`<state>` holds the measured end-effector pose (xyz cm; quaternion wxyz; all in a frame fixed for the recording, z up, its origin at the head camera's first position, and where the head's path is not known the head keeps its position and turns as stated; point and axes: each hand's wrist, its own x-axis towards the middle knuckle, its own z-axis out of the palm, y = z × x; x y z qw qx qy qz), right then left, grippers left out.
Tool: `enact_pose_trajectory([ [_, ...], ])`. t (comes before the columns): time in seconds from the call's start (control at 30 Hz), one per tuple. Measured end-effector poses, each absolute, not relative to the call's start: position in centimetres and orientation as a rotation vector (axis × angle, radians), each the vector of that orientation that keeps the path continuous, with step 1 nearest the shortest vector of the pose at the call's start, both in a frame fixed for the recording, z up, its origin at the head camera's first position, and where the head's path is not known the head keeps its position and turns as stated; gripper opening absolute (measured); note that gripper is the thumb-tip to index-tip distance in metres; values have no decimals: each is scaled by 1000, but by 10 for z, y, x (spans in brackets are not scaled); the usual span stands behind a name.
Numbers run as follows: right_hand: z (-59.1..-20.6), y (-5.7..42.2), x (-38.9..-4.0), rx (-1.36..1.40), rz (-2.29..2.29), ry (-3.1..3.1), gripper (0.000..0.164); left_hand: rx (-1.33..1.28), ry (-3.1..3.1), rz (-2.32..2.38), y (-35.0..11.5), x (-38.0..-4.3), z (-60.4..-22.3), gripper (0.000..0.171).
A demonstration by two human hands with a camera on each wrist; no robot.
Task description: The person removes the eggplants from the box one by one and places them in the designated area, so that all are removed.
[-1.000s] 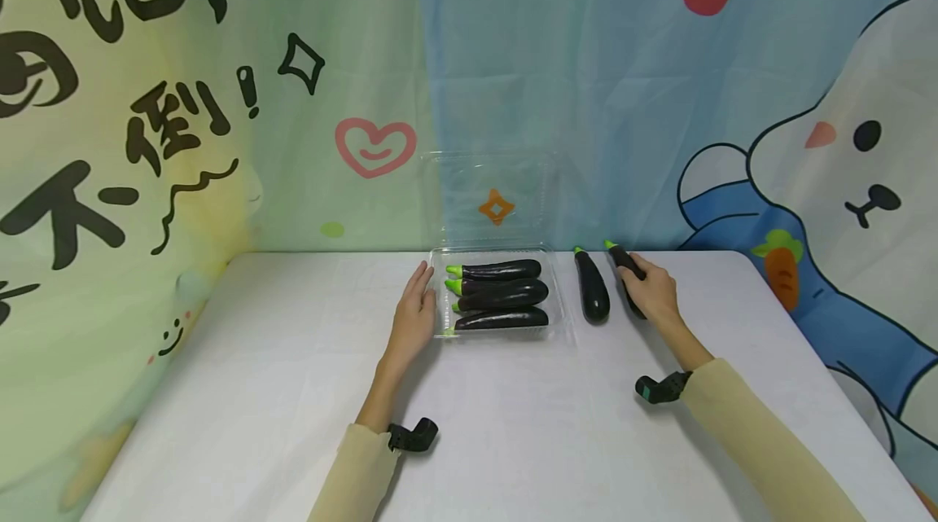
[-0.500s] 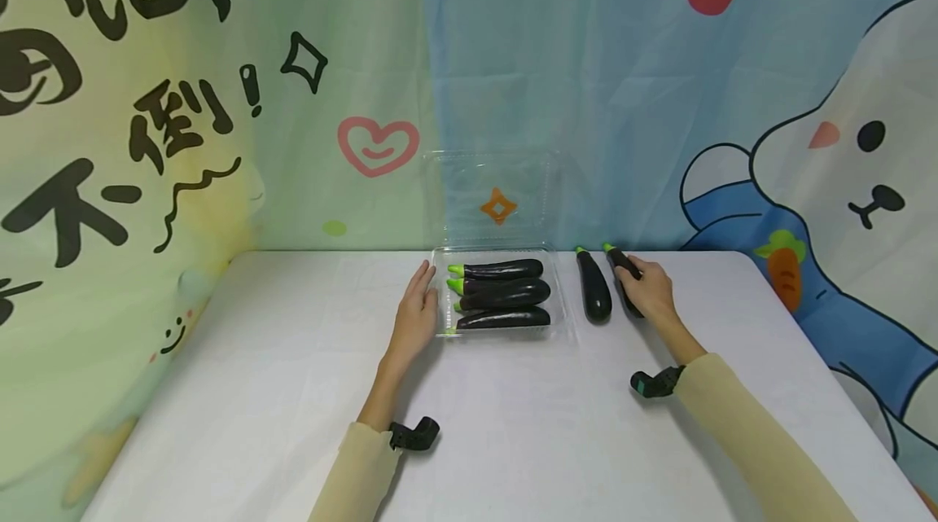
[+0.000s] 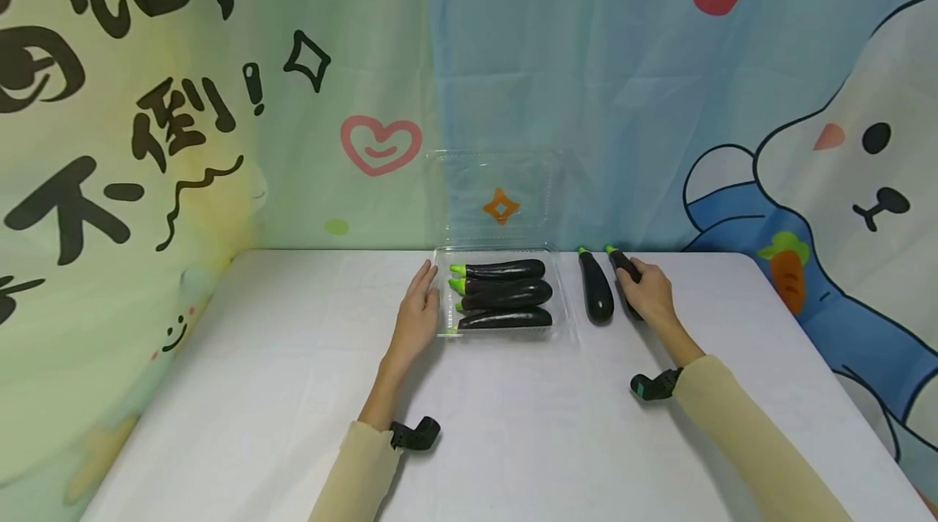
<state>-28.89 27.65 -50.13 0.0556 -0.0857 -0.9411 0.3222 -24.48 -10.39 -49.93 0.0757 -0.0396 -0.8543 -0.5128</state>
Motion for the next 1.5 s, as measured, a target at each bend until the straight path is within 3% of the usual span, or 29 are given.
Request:
enact_pose_trajectory([
  [1.07, -496, 271, -289, -183, 998, -2763, 61, -126, -2567, -1528, -107, -245, -501, 46],
  [1.23, -485, 259, -285, -1, 1003, -2640, 56, -133, -2567, -1533, -107, -245, -502, 46],
  [1.5, -450, 212, -261, 565, 981, -2642, 50, -147, -2556, -1530, -106, -245, -499, 46],
])
